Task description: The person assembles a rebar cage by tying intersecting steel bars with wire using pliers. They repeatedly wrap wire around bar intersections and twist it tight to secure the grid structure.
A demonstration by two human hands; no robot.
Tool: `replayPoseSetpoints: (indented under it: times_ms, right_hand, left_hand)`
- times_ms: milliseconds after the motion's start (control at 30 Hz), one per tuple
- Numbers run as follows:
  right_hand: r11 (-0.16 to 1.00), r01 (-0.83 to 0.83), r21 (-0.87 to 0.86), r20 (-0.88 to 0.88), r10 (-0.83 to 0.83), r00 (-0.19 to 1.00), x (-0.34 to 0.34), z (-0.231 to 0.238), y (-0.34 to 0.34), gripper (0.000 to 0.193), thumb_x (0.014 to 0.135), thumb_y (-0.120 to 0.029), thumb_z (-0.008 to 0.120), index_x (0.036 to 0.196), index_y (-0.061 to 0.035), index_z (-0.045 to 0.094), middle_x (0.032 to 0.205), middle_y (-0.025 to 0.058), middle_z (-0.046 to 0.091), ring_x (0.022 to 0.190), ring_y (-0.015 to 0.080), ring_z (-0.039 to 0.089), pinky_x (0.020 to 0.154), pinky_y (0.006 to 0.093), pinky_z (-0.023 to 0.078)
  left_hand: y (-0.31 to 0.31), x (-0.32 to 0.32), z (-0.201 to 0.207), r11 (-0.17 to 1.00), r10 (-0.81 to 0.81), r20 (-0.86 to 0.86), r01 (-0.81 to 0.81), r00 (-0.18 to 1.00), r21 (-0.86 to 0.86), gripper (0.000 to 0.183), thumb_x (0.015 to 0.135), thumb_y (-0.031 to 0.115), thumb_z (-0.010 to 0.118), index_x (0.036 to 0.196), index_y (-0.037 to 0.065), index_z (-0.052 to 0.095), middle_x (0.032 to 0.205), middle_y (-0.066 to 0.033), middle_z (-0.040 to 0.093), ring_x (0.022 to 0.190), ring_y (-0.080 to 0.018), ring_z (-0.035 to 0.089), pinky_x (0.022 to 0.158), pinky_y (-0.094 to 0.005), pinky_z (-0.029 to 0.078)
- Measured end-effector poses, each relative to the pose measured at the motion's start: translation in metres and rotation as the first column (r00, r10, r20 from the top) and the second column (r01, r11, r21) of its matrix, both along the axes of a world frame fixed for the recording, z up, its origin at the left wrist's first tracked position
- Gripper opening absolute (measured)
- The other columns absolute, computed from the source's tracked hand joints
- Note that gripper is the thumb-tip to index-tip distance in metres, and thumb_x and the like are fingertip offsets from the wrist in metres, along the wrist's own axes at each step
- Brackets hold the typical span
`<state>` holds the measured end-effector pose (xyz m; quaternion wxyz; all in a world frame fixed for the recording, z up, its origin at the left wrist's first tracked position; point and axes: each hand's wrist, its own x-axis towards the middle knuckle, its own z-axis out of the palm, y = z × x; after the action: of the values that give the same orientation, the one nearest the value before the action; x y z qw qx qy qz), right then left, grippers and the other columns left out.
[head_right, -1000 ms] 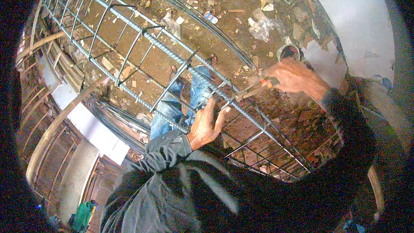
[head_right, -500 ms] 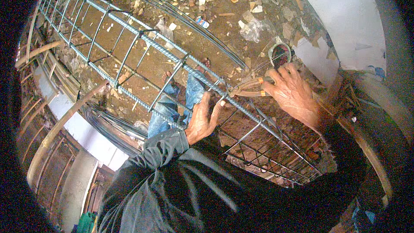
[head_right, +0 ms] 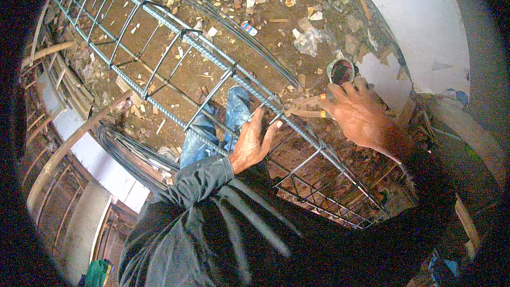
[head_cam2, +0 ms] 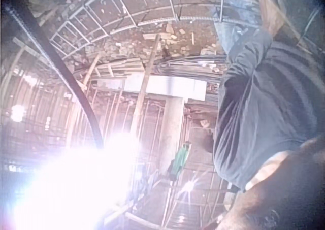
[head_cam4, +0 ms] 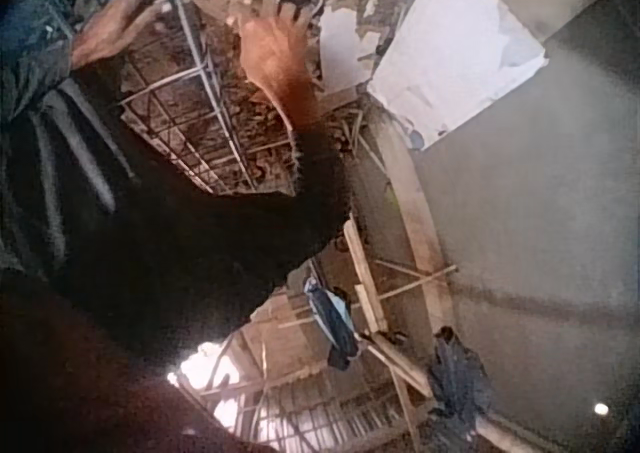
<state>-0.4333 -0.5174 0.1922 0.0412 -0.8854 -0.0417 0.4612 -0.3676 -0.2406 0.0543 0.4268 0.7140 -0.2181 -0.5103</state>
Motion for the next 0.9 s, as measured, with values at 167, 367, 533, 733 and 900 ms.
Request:
replayPoseSetpoints:
  times_ms: [167,367,533,733,900]
  right_hand:
    - [0.994,-0.042,0.106,-0.01,0.044,0.999,0.018,-0.003,-0.014,0.033,0.091,-0.016,0.07,0.123,-0.0088,0.068,0.114,0.018,0.067,0.11,0.0374,0.066,0.097,0.0527,0.049]
    - [0.985,0.007,0.175,0.123,-0.029,0.992,0.029,-0.03,-0.03,0.04,0.088,-0.025,0.078,0.11,-0.0033,0.053,0.079,0.0181,0.069,0.076,0.041,0.073,0.068,0.051,0.057]
    - [0.992,-0.009,0.126,0.015,0.007,1.0,0.021,-0.057,-0.037,0.027,0.095,-0.026,0.072,0.103,-0.0032,0.062,0.079,0.0196,0.073,0.078,0.0419,0.075,0.07,0.054,0.058]
    - [0.97,0.151,0.188,-0.015,-0.151,0.988,0.012,-0.082,-0.039,0.02,0.093,-0.024,0.071,0.107,-0.0093,0.071,0.091,0.0178,0.076,0.088,0.0397,0.075,0.078,0.0529,0.059]
    - [0.97,0.178,0.163,-0.094,-0.165,0.982,0.01,-0.067,-0.04,0.025,0.096,-0.029,0.072,0.111,-0.0084,0.073,0.089,0.0175,0.076,0.088,0.0388,0.075,0.078,0.0534,0.058]
  left_hand:
    - [0.0,0.0,-0.002,0.998,0.026,-0.063,-0.029,0.998,-0.055,0.052,0.103,0.019,0.068,0.143,-0.006,0.046,0.105,-0.0333,0.069,0.09,-0.0549,0.068,0.076,-0.0561,0.053]
    - [0.001,-0.003,-0.004,0.998,0.004,0.05,-0.001,0.999,-0.059,0.052,0.103,0.019,0.07,0.141,-0.007,0.046,0.1,-0.0341,0.069,0.088,-0.0557,0.068,0.076,-0.0564,0.053]
    - [0.0,-0.004,-0.006,0.978,0.093,0.115,-0.069,0.989,-0.198,0.04,0.103,0.021,0.068,0.126,-0.003,0.045,0.07,-0.033,0.062,0.071,-0.0579,0.062,0.06,-0.0616,0.044]
    - [0.002,-0.002,-0.003,0.984,0.088,0.096,-0.072,0.991,-0.163,0.05,0.103,0.022,0.069,0.136,-0.004,0.042,0.079,-0.0335,0.066,0.078,-0.0585,0.064,0.064,-0.0589,0.049]
    - [-0.002,0.01,0.019,0.99,0.06,0.437,0.003,0.897,-0.143,0.072,0.09,0.033,0.084,0.143,-0.001,0.048,0.128,-0.0297,0.061,0.117,-0.0481,0.061,0.092,-0.0568,0.047]
